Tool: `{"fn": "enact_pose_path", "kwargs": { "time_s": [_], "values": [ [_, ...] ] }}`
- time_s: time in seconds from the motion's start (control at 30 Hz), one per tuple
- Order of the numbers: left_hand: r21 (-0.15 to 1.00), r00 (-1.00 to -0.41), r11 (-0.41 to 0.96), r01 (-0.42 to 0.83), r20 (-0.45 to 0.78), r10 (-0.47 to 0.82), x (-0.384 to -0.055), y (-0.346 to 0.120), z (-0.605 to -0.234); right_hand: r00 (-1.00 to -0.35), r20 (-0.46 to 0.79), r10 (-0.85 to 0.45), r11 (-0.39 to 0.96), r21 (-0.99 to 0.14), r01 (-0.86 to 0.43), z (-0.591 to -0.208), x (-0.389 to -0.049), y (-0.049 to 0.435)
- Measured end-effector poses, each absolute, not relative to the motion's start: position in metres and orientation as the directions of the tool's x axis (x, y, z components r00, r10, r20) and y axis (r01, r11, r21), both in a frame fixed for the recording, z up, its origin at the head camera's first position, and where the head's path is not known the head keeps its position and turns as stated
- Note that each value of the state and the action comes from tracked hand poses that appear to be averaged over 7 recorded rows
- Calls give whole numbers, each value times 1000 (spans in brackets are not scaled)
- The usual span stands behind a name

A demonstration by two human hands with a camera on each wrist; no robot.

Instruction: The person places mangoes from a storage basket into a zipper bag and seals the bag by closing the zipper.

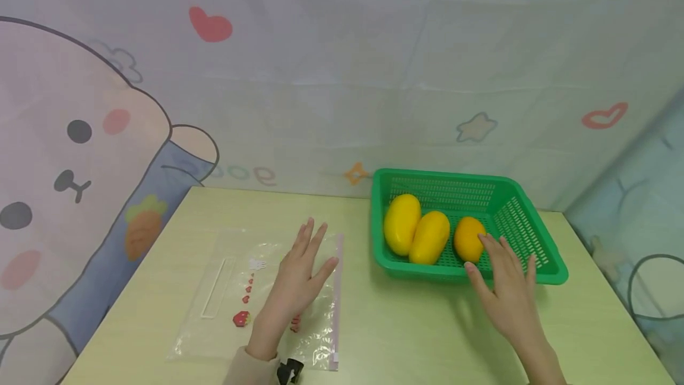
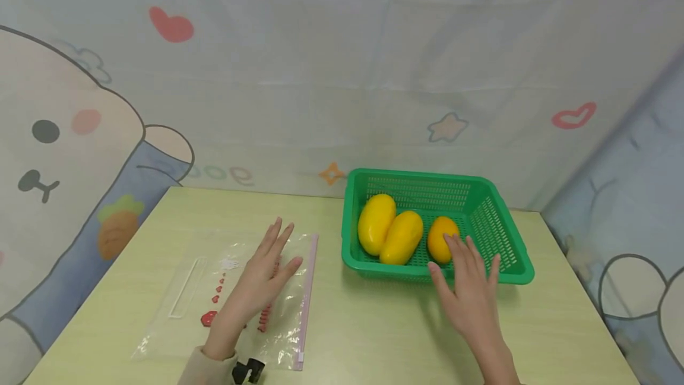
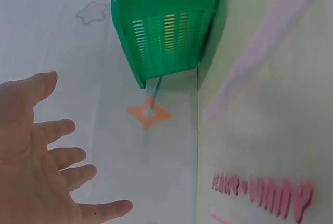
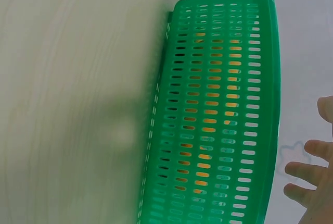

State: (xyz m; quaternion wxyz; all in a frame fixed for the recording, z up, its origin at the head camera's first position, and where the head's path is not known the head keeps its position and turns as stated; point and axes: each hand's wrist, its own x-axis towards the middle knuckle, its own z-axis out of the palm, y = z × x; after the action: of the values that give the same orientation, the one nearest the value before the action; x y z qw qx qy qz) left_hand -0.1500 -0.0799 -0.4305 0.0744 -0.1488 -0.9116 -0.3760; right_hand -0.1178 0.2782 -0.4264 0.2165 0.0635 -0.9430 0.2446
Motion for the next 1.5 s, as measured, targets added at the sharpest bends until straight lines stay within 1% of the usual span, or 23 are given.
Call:
{"fn": "enact_pose_path", "kwargs": {
  "time_s": [0.13, 0.37, 0.53, 0.8, 1.03, 1.3, 1.5],
  "values": [
    [720, -959, 634, 283, 196, 206, -151, -74, -432, -894, 448, 4, 870, -443, -217, -427, -119, 283],
    [748, -956, 596, 292, 216, 197, -154, -64, -435, -886, 463, 34, 862, -462, -209, -430, -121, 295],
    [788, -961, 551, 275, 203, 190, -156, -58, -440, -881, 472, 33, 852, -474, -222, -432, -124, 302],
    [815, -962, 514, 267, 197, 187, -160, -44, -441, -876, 482, 31, 842, -485, -237, -431, -127, 312],
    [858, -961, 445, 258, 180, 212, -162, -31, -441, -866, 498, 47, 837, -493, -238, -431, -131, 323],
    [907, -967, 358, 223, 158, 201, -165, -18, -439, -872, 488, 52, 837, -497, -228, -431, -135, 334],
    [911, -969, 349, 220, 163, 187, -170, -10, -444, -877, 478, 45, 844, -488, -223, -432, -142, 342]
  ]
}}
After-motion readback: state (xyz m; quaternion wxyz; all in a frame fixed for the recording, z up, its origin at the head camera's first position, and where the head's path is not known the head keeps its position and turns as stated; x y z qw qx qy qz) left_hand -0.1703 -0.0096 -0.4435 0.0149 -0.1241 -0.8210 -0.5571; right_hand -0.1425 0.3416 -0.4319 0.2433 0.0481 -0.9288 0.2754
